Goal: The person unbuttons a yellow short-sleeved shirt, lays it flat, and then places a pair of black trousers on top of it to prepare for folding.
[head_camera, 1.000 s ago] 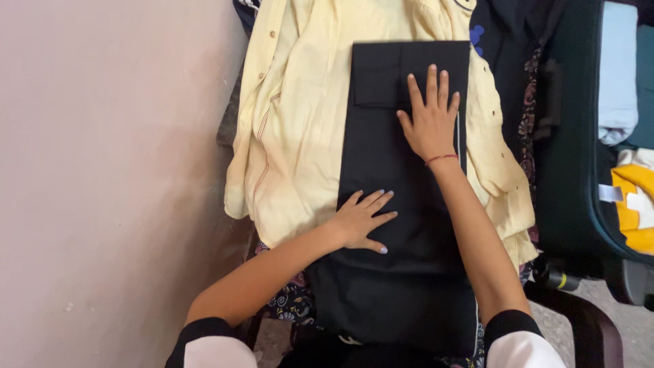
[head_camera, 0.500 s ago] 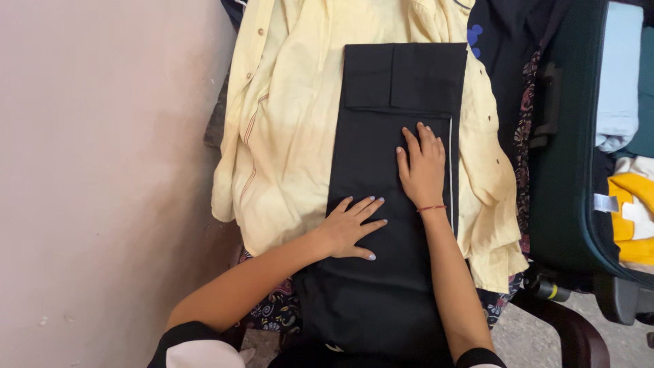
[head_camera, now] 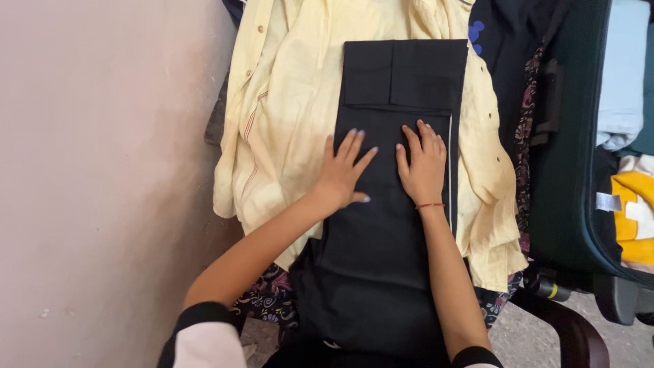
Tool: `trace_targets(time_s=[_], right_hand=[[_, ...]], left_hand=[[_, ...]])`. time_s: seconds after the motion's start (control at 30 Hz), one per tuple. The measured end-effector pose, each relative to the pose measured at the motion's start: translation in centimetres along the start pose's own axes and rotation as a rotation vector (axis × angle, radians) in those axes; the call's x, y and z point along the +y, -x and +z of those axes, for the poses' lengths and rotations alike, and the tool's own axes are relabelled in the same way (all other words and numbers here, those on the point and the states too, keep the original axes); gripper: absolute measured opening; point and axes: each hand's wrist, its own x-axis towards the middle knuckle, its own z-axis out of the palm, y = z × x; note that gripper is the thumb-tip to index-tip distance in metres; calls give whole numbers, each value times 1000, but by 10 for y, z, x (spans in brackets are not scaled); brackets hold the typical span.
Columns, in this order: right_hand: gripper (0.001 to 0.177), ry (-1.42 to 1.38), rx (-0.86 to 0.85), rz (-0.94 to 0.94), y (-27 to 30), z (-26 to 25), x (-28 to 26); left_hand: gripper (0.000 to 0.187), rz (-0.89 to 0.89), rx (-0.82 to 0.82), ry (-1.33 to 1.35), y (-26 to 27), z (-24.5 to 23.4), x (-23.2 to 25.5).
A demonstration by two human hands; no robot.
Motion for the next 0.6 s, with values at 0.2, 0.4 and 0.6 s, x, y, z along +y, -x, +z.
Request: trace_targets(time_s=[0.2,0.4,0.6], right_hand=[[39,-4,-27,20,0,-2,3],[46,84,-107,-23,-5,8,7],[57,103,-230,-48,-27,23,25]], left_hand=[[165,1,-218,16,-29,-2,6],[167,-13,-238,71,-27,-2,5],[168,-34,-287,100,-30,-4,7]])
